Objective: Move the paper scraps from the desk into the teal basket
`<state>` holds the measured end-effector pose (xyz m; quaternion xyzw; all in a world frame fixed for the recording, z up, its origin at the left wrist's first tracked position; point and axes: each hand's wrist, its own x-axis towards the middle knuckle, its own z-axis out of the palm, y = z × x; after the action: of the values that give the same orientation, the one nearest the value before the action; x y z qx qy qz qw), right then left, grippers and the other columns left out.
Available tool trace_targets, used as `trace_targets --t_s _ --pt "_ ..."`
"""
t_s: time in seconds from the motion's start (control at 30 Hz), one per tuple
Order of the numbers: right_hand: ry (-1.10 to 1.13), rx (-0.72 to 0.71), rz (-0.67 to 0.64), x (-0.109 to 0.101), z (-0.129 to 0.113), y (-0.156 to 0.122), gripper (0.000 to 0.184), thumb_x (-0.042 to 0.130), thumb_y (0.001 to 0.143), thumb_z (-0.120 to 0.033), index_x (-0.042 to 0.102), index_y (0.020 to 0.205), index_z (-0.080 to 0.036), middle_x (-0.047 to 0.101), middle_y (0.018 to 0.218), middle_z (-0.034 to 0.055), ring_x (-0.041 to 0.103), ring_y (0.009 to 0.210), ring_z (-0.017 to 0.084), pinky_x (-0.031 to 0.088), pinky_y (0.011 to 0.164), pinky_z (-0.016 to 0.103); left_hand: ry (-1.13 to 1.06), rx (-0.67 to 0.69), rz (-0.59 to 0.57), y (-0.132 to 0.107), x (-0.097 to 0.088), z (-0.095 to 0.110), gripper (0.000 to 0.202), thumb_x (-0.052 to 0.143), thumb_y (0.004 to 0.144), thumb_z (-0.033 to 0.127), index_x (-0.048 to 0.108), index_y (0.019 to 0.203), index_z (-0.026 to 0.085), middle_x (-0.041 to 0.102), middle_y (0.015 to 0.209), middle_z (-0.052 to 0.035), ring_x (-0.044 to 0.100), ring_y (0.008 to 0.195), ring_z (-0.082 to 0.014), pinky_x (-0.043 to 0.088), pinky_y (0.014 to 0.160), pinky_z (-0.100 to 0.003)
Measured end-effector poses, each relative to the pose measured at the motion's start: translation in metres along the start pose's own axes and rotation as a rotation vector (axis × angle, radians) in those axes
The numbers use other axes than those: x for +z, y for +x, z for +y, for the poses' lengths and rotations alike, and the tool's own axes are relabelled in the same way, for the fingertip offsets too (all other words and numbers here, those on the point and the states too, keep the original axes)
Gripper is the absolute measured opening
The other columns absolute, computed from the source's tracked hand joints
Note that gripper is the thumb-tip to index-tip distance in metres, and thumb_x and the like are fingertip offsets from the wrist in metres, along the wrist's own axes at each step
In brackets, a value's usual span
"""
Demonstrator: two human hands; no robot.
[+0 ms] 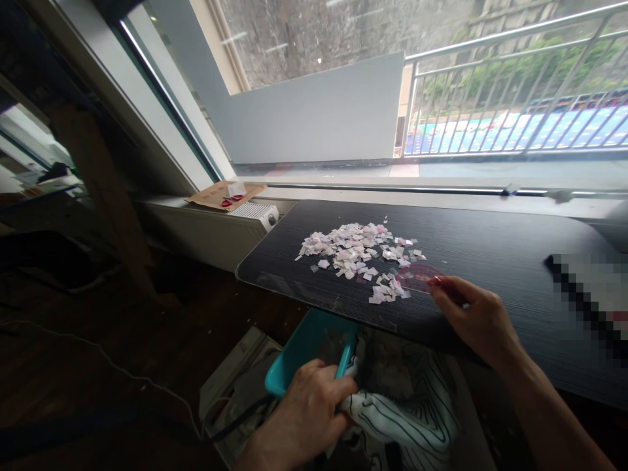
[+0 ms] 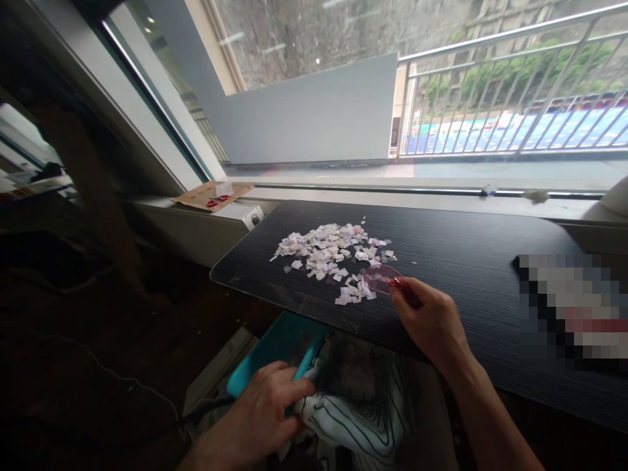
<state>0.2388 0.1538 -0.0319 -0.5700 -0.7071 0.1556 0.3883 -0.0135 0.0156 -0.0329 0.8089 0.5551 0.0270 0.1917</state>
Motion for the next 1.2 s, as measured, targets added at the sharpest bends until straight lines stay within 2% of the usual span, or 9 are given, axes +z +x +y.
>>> trace_targets --t_s 0.2,0.33,0.43,0.6,0.73,0.87,1.0,1.2 --pt "-0.011 0.107 0.082 -0.011 0.005 -0.005 0.026 0.057 0.076 -0.038 0.071 0.087 -0.019 0.072 0.076 0.0035 0.065 0.066 0.019 0.049 0.062 0.028 -0.015 0.011 0.010 0.000 0.001 0.001 0.013 0.054 0.072 0.012 0.059 0.079 0.021 0.057 0.074 0.0006 0.052 0.074 -0.0168 0.037 0.077 -0.030" --pt "0.089 0.063 0.037 -0.005 -0.001 -0.004 0.025 0.056 0.078 -0.036 0.070 0.089 -0.019 0.073 0.081 0.0036 0.066 0.069 0.018 0.050 0.063 0.027 -0.020 0.021 0.016 0.000 0.000 0.004 0.014 0.053 0.071 0.011 0.059 0.078 0.021 0.057 0.073 0.0006 0.052 0.074 -0.0166 0.037 0.079 -0.031" --pt "0.067 0.063 0.004 -0.005 0.000 -0.007 0.024 0.056 0.078 -0.036 0.070 0.088 -0.020 0.073 0.080 0.0031 0.065 0.068 0.018 0.049 0.064 0.027 -0.027 0.022 0.016 0.000 0.001 0.004 0.014 0.052 0.071 0.011 0.058 0.079 0.021 0.057 0.073 0.0009 0.052 0.073 -0.0162 0.037 0.079 -0.031" --pt "0.040 0.128 0.084 -0.018 0.003 -0.013 0.022 0.058 0.076 -0.037 0.069 0.087 -0.021 0.072 0.078 0.0018 0.066 0.069 0.018 0.048 0.066 0.028 -0.024 0.027 0.016 -0.001 0.002 0.003 0.012 0.053 0.072 0.012 0.057 0.078 0.021 0.056 0.073 0.0017 0.052 0.073 -0.0157 0.036 0.078 -0.031" --pt "0.062 0.120 -0.010 -0.020 0.001 -0.013 0.023 0.058 0.076 -0.038 0.069 0.085 -0.021 0.072 0.078 0.0020 0.066 0.069 0.018 0.048 0.064 0.027 -0.032 0.043 0.001 0.001 0.004 0.004 0.009 0.054 0.073 0.013 0.056 0.077 0.021 0.056 0.073 0.0017 0.052 0.071 -0.0153 0.036 0.076 -0.031" --pt "0.020 0.121 0.027 -0.017 -0.001 -0.005 0.025 0.056 0.077 -0.038 0.070 0.087 -0.021 0.072 0.076 0.0023 0.065 0.069 0.018 0.046 0.062 0.028 -0.031 0.063 0.015 0.001 0.004 0.005 0.009 0.055 0.073 0.014 0.056 0.078 0.021 0.056 0.072 0.0016 0.051 0.070 -0.0153 0.036 0.077 -0.031" --pt "-0.062 0.149 -0.027 -0.019 -0.002 0.004 0.025 0.055 0.077 -0.039 0.069 0.084 -0.021 0.071 0.072 0.0017 0.065 0.066 0.018 0.044 0.061 0.028 -0.040 0.059 0.017 0.000 0.003 0.005 0.009 0.056 0.072 0.014 0.055 0.077 0.021 0.055 0.071 0.0020 0.052 0.071 -0.0153 0.037 0.078 -0.031" --pt "-0.137 0.146 -0.028 -0.023 -0.011 0.011 0.026 0.053 0.077 -0.041 0.069 0.084 -0.022 0.070 0.071 0.0008 0.064 0.067 0.018 0.041 0.060 0.027 -0.048 0.078 0.007 0.000 0.003 0.006 0.006 0.058 0.071 0.017 0.056 0.075 0.021 0.056 0.070 0.0022 0.053 0.070 -0.0148 0.038 0.078 -0.030"
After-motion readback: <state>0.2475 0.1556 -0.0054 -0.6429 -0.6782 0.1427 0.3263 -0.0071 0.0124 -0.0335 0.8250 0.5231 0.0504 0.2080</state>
